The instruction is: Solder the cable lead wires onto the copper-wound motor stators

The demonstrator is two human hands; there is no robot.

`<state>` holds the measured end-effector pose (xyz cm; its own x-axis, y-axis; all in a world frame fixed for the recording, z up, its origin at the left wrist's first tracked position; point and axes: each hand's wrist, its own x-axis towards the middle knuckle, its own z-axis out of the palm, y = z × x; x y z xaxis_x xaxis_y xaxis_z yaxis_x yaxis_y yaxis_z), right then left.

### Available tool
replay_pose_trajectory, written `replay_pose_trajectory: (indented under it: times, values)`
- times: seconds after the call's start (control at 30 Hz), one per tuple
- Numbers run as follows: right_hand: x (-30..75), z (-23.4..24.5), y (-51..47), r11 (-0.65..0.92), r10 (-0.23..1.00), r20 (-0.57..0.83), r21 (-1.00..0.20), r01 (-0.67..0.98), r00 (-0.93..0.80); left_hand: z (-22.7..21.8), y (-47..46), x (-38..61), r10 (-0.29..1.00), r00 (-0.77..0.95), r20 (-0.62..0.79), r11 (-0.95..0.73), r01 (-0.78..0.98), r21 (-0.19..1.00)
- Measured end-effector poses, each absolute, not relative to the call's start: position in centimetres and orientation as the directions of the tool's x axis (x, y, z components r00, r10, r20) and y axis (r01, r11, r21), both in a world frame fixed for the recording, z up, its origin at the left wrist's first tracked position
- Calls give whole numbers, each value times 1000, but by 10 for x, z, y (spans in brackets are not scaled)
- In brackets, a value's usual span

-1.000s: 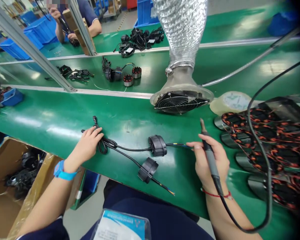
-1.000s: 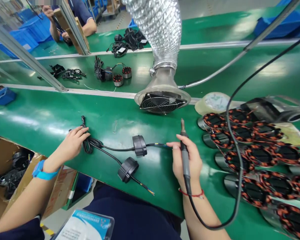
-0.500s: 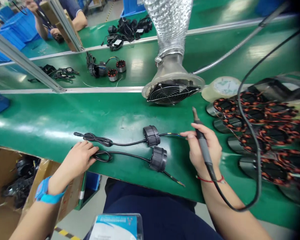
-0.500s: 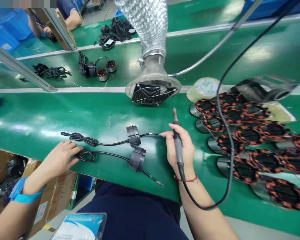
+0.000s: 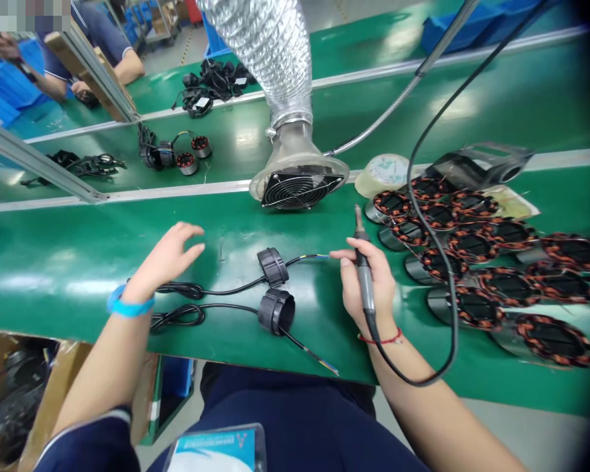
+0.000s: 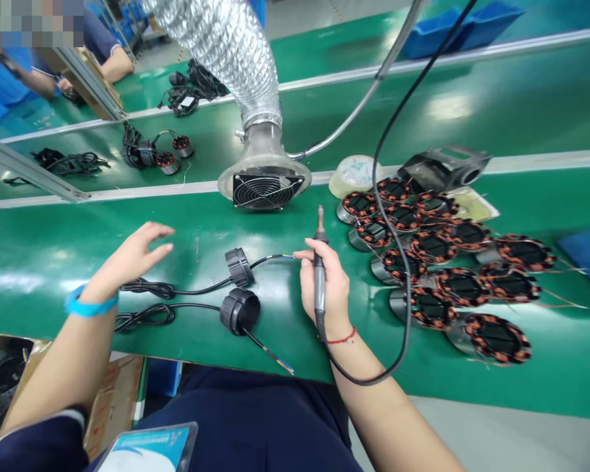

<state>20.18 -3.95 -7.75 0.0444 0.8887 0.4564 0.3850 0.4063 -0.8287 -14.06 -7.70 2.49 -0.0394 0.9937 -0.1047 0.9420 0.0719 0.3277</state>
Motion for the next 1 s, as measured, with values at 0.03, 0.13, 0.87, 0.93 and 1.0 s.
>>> replay_pose_trajectory:
  times: [0.03,0.13,0.87,0.93,1.0]
  values:
    - [202,-78,-39,419,882,469,-817,396,34,17,-49,-141,994,-93,-62,108,943,314]
    - [201,-77,-38,467,855,519,-764,444,-6,-6,24,-146,956,-284,76,250,921,299]
    - [326,-23,-88,230,818,575,-308,923,-12,-16,20,-79,944,-3,-331,251,659,709]
    - [322,-31,-74,227,858,507,-240,944,-78,-16,15,-55,937,65,-342,231,619,751]
    - [316,-38,-59,226,898,414,-140,964,-150,-17,14,-36,928,128,-350,217,576,788]
